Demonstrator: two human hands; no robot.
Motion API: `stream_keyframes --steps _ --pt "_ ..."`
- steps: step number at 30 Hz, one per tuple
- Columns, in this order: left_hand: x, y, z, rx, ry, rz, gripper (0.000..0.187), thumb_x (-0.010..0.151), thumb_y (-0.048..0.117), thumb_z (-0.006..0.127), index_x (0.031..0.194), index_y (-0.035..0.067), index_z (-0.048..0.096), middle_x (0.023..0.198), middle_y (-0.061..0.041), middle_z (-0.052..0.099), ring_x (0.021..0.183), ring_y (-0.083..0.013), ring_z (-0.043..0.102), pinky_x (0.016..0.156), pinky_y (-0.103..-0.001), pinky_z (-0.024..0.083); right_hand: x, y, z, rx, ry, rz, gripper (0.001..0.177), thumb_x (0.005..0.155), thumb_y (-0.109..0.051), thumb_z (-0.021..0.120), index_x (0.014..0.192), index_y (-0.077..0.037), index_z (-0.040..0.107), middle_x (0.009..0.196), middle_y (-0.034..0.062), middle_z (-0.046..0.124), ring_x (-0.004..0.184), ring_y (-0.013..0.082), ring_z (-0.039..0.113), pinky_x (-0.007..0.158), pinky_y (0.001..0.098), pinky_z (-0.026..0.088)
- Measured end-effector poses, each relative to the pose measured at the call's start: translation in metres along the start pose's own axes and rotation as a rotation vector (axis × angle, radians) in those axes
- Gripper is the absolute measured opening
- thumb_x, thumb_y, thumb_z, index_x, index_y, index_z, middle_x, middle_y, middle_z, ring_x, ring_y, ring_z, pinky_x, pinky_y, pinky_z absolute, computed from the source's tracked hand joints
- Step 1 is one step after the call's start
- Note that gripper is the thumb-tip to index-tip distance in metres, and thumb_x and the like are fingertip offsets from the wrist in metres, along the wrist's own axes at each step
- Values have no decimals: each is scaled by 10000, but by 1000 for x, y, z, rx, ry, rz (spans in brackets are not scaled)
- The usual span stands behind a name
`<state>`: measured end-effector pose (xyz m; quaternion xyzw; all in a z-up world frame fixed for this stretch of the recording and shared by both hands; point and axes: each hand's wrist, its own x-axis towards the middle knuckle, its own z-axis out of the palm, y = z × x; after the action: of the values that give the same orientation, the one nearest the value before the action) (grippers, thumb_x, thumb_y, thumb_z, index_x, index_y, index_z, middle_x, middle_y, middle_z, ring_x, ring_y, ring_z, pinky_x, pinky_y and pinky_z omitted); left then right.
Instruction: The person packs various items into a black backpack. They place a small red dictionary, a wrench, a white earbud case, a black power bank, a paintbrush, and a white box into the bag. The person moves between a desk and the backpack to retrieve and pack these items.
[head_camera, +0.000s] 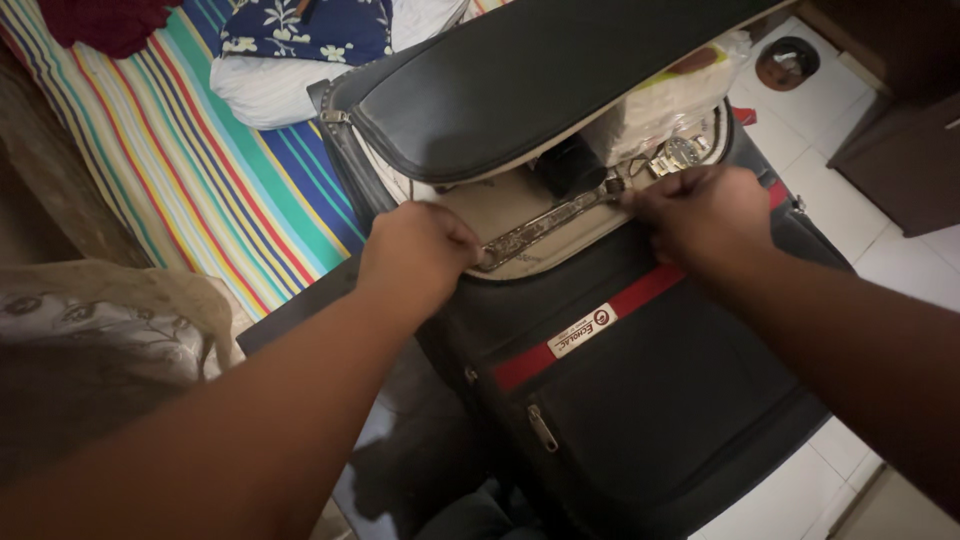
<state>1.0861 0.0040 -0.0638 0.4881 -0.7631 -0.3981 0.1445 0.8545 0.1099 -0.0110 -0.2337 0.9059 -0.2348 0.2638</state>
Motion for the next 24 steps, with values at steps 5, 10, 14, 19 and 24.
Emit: stream_keyframes --steps 5,10,14,19,24 --pt "-12 -7 -7 -63 28 65 139 762 206 764 876 162 831 821 -50 785 658 -199 761 673 -332 596 -7 27 -3 222 -94 -25 222 895 -262 794 873 -52 725 757 20 688 580 122 610 571 289 554" --pt "-30 -16 -11 -55 -44 -85 161 783 241 798 895 131 834 687 -86 772 562 -157 718 583 -312 558 -19 58 -17 379 -149 20 193 932 -284 718 950 -92 729 840 -13 699 670 103 611 646 292 569" --pt "-47 -3 4 -123 -103 -116 168 756 244 820 870 122 836 666 -62 760 560 -134 693 566 -301 544 -42 78 -39 401 -112 105 215 946 -312 670 996 -113 733 877 -6 709 711 104 620 674 300 568" --pt "-59 35 25 -179 -195 -119 205 727 250 842 848 85 818 709 -24 787 628 -107 701 627 -270 544 -70 108 -61 440 -107 115 266 937 -313 693 946 -49 724 839 34 687 677 125 594 654 305 553" --pt "-66 75 51 -29 -300 -92 229 757 294 801 875 98 820 721 -9 783 614 -116 708 632 -274 539 -91 148 -90 504 -43 214 372 973 -414 623 922 -49 671 829 58 676 674 156 606 658 331 556"
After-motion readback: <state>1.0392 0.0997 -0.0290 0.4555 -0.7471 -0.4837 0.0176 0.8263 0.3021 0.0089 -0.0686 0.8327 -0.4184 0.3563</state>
